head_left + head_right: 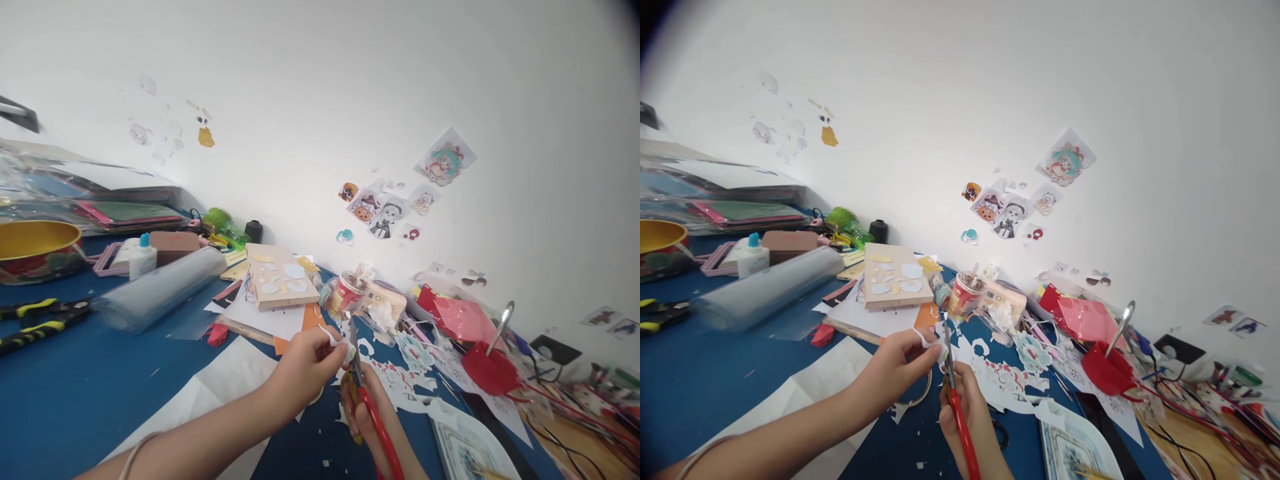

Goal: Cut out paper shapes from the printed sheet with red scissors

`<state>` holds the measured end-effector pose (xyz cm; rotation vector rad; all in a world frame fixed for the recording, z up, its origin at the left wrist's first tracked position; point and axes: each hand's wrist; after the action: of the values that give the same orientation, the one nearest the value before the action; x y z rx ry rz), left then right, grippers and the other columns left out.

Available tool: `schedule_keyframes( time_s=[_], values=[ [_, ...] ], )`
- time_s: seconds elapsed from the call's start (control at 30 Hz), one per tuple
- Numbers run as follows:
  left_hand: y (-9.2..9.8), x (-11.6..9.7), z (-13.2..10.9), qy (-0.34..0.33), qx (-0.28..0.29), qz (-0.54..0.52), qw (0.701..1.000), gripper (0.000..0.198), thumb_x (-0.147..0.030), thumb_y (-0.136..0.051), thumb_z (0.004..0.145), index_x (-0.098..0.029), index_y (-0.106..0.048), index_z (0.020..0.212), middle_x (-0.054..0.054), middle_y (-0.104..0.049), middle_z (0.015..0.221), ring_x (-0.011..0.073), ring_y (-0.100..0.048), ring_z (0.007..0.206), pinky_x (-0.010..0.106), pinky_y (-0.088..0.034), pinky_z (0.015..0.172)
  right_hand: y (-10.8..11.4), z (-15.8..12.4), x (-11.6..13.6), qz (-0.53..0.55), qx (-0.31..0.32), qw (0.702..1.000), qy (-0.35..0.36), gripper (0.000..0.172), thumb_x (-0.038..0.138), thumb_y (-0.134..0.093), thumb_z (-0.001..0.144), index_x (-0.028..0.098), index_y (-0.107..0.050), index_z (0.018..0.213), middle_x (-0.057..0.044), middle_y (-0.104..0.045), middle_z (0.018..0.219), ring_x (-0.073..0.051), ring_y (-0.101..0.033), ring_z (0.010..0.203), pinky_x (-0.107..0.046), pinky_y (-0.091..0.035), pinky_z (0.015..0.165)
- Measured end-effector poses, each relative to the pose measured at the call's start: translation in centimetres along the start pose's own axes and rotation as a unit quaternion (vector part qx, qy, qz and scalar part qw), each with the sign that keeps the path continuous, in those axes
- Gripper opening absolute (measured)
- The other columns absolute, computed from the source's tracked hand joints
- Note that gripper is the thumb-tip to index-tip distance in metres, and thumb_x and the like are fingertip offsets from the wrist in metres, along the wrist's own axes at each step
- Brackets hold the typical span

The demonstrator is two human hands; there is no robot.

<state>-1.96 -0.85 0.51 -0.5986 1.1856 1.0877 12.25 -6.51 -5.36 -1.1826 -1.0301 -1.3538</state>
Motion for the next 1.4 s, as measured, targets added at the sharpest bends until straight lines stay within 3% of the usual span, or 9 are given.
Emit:
schedule_keyframes(
  time_s=[0.2,0.37,0.47,0.53,0.73,0.93,1.4],
  values=[
    [0.5,-0.2,0.4,0.034,0.045,-0.035,0.998,0.026,-0.035,-0.047,0.075,-0.018,-0.043,0.054,-0.006,-0.042,0.048,0.0081,-0.04,0.046,0.02,-0.03,0.043,0.7,0.6,0.0,0.009,0.012,0.998,-0.054,0.045,0.064,-0.053,0.07,0.026,-0.056,0.094,0.005,-0.044,0.053,-0.01,-0.037,0.038,-0.021,-0.029,0.035],
    [1.0,-0.9,0.6,0.072,0.062,-0.042,0.995,0.026,-0.033,-0.05,0.07,-0.018,-0.041,0.051,-0.006,-0.041,0.044,0.0077,-0.037,0.044,0.02,-0.027,0.042,0.6,0.2,0.0,-0.007,0.033,0.999,0.024,0.066,0.071,-0.063,0.054,0.023,-0.056,0.1,0.004,-0.045,0.059,-0.009,-0.035,0.043,-0.021,-0.029,0.037],
    [1.2,-1.0,0.6,0.084,0.065,-0.036,0.994,0.028,-0.034,-0.05,0.07,-0.018,-0.04,0.048,-0.007,-0.037,0.043,0.0077,-0.036,0.044,0.02,-0.026,0.043,0.5,0.0,0.2,-0.008,0.02,1.0,-0.001,0.056,0.068,-0.059,0.062,0.024,-0.057,0.097,0.005,-0.044,0.056,-0.008,-0.032,0.039,-0.02,-0.026,0.034],
    [1.2,-0.9,0.7,0.08,0.071,-0.037,0.994,0.028,-0.034,-0.05,0.07,-0.018,-0.04,0.049,-0.007,-0.036,0.043,0.0076,-0.035,0.044,0.02,-0.025,0.043,0.5,-0.1,0.5,-0.009,0.011,1.0,-0.026,0.049,0.065,-0.056,0.068,0.025,-0.056,0.097,0.005,-0.043,0.054,-0.007,-0.032,0.037,-0.02,-0.026,0.033],
    [1.1,-0.6,0.6,0.048,0.081,-0.056,0.994,0.026,-0.036,-0.049,0.072,-0.018,-0.043,0.054,-0.008,-0.033,0.047,0.0068,-0.029,0.046,0.02,-0.022,0.042,0.3,-0.4,0.5,-0.024,0.012,1.0,0.015,0.066,0.07,-0.065,0.052,0.024,-0.056,0.098,0.006,-0.044,0.057,-0.006,-0.028,0.037,-0.021,-0.026,0.033],
    [0.9,-0.7,0.4,0.03,0.088,-0.062,0.994,0.025,-0.032,-0.047,0.074,-0.017,-0.044,0.054,-0.008,-0.033,0.05,0.0066,-0.027,0.047,0.02,-0.022,0.044,0.0,-0.3,0.0,-0.043,0.016,0.997,0.062,0.067,0.075,-0.055,0.059,0.025,-0.053,0.103,0.005,-0.045,0.059,-0.007,-0.028,0.038,-0.021,-0.024,0.035],
    [0.0,-0.2,-0.1,0.04,0.056,-0.099,0.993,0.023,-0.035,-0.048,0.075,-0.018,-0.048,0.06,-0.008,-0.037,0.049,0.0078,-0.034,0.046,0.021,-0.026,0.045,-0.5,-0.2,-0.4,-0.026,-0.002,0.999,0.032,0.059,0.07,-0.055,0.065,0.025,-0.05,0.102,0.005,-0.043,0.057,-0.009,-0.033,0.041,-0.022,-0.03,0.037]
  ],
)
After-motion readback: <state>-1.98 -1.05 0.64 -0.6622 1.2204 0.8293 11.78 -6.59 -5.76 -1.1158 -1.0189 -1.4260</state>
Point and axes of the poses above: each hand's wrist, its own z-axis towards the middle knuckle, its own y-axis out of the back of the hand, x = y × z
